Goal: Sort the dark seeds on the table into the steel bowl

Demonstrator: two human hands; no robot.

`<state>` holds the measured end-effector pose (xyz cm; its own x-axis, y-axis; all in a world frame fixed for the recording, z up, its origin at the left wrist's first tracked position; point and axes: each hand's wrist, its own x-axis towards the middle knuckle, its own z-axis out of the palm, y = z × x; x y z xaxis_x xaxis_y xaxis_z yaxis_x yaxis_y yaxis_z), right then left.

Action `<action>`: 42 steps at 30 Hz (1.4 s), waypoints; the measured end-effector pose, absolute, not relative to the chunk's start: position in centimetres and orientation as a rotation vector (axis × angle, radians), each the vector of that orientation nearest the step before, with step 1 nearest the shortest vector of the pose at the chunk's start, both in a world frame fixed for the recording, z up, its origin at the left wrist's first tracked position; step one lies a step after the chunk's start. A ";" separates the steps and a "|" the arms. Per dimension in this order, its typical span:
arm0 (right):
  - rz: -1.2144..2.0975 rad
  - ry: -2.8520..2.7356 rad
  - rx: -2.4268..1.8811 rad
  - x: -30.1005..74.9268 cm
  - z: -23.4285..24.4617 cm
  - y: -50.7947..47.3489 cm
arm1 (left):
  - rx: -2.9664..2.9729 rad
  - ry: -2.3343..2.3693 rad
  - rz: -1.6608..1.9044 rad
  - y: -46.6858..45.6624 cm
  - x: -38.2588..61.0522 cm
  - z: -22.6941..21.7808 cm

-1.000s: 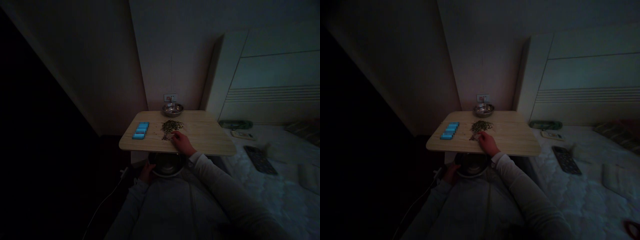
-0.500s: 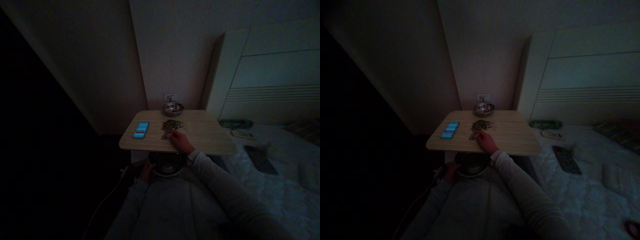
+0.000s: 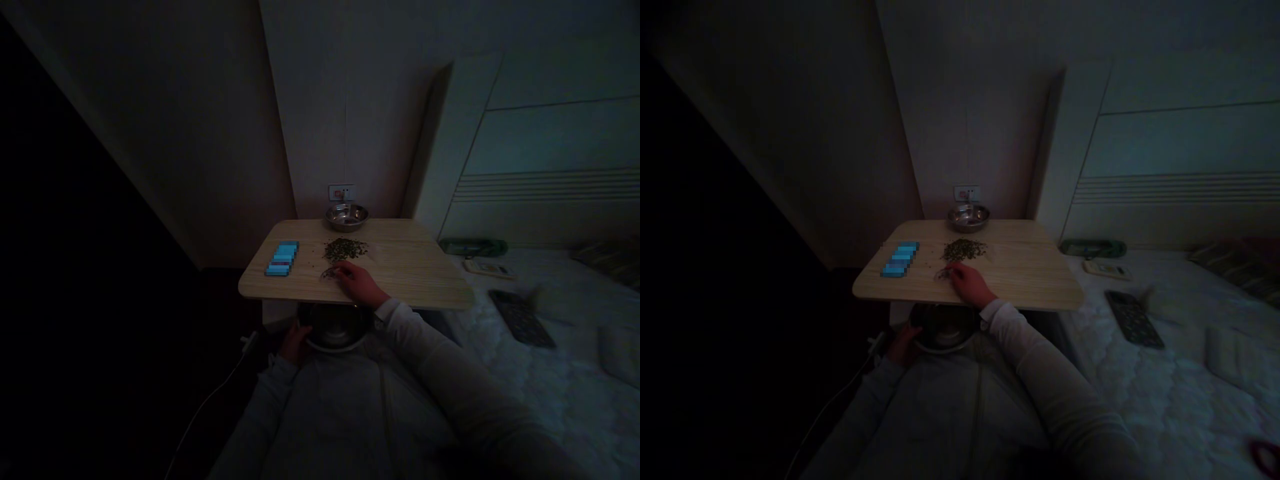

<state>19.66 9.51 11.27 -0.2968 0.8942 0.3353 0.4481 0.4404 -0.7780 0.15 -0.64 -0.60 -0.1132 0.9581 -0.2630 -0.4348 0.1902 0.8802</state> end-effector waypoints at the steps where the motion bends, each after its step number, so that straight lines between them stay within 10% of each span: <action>1: 0.730 -1.918 -1.115 19.7 11.2 9.5 | 0.623 1.109 1.321 -0.7 0.4 -0.4; 42: 0.527 -1.951 -1.745 20.6 13.7 4.2 | 0.621 1.126 1.306 -1.1 -0.1 1.1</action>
<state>20.65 4.22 13.69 -0.0833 0.9927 0.0876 0.8136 0.1185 -0.5693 -0.09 -1.06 1.06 -0.1147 0.9504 -0.2891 -0.4258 0.2159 0.8787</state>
